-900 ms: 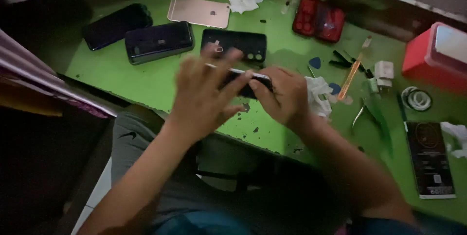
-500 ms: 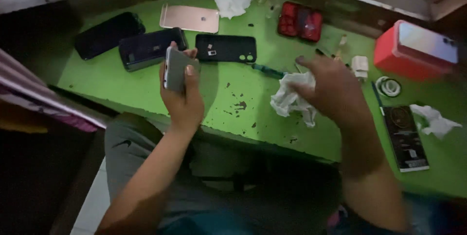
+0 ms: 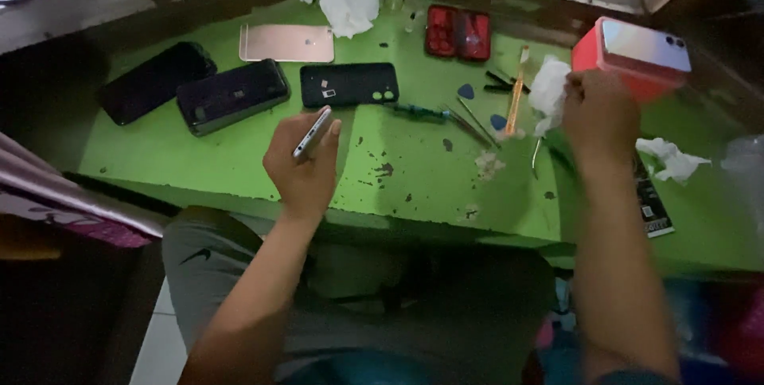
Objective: Cleaning and inspecting a mobile phone casing and its components using a cloth and cleaning solution.
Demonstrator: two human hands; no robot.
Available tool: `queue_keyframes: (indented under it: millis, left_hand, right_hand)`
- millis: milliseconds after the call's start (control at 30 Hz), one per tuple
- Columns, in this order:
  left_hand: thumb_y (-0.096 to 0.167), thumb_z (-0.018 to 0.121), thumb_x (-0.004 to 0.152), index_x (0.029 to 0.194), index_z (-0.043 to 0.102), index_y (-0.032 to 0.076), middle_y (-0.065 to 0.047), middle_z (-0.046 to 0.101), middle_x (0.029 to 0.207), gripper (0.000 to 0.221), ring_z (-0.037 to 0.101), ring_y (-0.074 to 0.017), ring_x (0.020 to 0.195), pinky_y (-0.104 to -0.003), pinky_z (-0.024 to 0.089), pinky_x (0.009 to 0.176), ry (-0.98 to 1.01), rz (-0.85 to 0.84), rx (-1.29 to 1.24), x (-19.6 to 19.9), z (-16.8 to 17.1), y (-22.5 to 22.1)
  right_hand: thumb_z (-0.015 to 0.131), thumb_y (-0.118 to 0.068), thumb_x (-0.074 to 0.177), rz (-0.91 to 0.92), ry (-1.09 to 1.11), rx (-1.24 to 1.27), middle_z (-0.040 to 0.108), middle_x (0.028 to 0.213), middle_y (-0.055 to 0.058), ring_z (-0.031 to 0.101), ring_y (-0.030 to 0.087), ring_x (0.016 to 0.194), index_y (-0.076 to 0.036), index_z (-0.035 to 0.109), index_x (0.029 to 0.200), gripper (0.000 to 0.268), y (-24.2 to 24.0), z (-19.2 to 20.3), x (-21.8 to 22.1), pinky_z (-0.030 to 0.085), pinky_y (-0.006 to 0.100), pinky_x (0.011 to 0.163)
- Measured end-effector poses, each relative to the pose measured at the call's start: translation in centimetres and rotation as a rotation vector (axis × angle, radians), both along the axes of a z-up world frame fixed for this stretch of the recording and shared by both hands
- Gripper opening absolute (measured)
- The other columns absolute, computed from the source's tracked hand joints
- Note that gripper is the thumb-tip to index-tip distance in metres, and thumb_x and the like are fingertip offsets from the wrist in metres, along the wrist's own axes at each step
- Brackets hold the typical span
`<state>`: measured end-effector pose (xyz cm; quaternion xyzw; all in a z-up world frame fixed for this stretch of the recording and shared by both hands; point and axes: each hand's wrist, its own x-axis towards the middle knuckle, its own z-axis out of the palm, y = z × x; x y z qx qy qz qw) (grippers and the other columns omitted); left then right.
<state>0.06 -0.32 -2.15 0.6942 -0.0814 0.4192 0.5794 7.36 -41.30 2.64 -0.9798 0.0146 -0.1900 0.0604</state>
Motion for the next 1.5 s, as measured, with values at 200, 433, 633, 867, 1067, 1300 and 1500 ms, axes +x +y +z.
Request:
queue_keyframes:
  millis: [200,433,633,867,1067,1300,1500]
  left_hand:
    - [0.026,0.069,0.105,0.114,0.073,0.006,-0.013,0.070,0.101,0.022,0.071,-0.0319,0.094,-0.050,0.063,0.082,-0.001,0.013,0.221,0.0,-0.4,0.0]
    - [0.007,0.080,0.097,0.127,0.069,0.007,-0.017,0.072,0.110,0.032,0.069,-0.0350,0.097,-0.050,0.057,0.083,-0.233,-0.181,0.523,0.8,0.6,-2.2]
    - [0.008,0.068,0.102,0.125,0.067,0.000,-0.021,0.070,0.120,0.025,0.068,-0.0450,0.116,-0.063,0.059,0.103,-0.168,-0.312,0.569,1.9,0.7,-6.3]
    - [0.014,0.080,0.094,0.124,0.071,0.008,-0.015,0.075,0.122,0.032,0.073,-0.0344,0.112,-0.050,0.054,0.094,-0.177,-0.275,0.736,1.8,0.4,-6.8]
    - [0.012,0.079,0.095,0.124,0.070,0.005,-0.017,0.075,0.119,0.031,0.073,-0.0363,0.110,-0.050,0.055,0.091,-0.177,-0.312,0.758,1.6,1.0,-7.1]
    - [0.018,0.083,0.092,0.121,0.071,0.005,-0.018,0.075,0.118,0.035,0.074,-0.0367,0.109,-0.049,0.055,0.090,-0.193,-0.317,0.749,1.9,0.7,-6.8]
    - [0.008,0.071,0.097,0.118,0.080,0.010,-0.012,0.076,0.118,0.023,0.074,-0.0349,0.102,-0.043,0.053,0.079,-0.291,-0.286,0.643,2.3,0.9,-7.3]
  right_hand:
    - [0.066,-0.015,0.109,-0.076,0.027,0.117,0.067,0.118,0.017,0.065,0.033,0.091,0.001,0.063,0.142,0.037,4.7,5.4,-3.4,0.053,0.050,0.072]
    - [0.071,-0.024,0.105,-0.116,-0.117,0.308,0.073,0.115,0.020,0.069,0.034,0.099,-0.001,0.070,0.125,0.031,4.4,1.3,-5.9,0.053,0.050,0.076]
    - [0.085,-0.030,0.093,0.088,-0.071,0.012,0.081,0.105,0.015,0.075,0.036,0.088,-0.004,0.071,0.134,0.051,0.2,-1.6,-1.4,0.059,0.055,0.082]
    - [0.062,-0.007,0.107,0.001,-0.253,0.126,0.072,0.087,0.011,0.061,0.023,0.074,-0.005,0.073,0.098,0.015,-1.8,2.0,3.0,0.049,0.034,0.062]
    - [0.060,-0.011,0.105,0.022,-0.067,-0.538,0.066,0.068,0.001,0.060,0.015,0.067,-0.014,0.068,0.076,0.030,-3.8,-0.3,8.7,0.052,0.027,0.065]
    - [0.068,0.007,0.098,0.253,-0.128,-0.196,0.066,0.057,0.004,0.057,0.012,0.047,-0.006,0.079,0.084,0.022,-1.8,0.6,3.2,0.045,0.020,0.046]
    - [0.060,-0.024,0.097,0.163,0.253,0.015,0.069,0.111,0.017,0.067,0.046,0.103,-0.016,0.077,0.114,0.025,-4.5,-5.2,1.2,0.054,0.059,0.087]
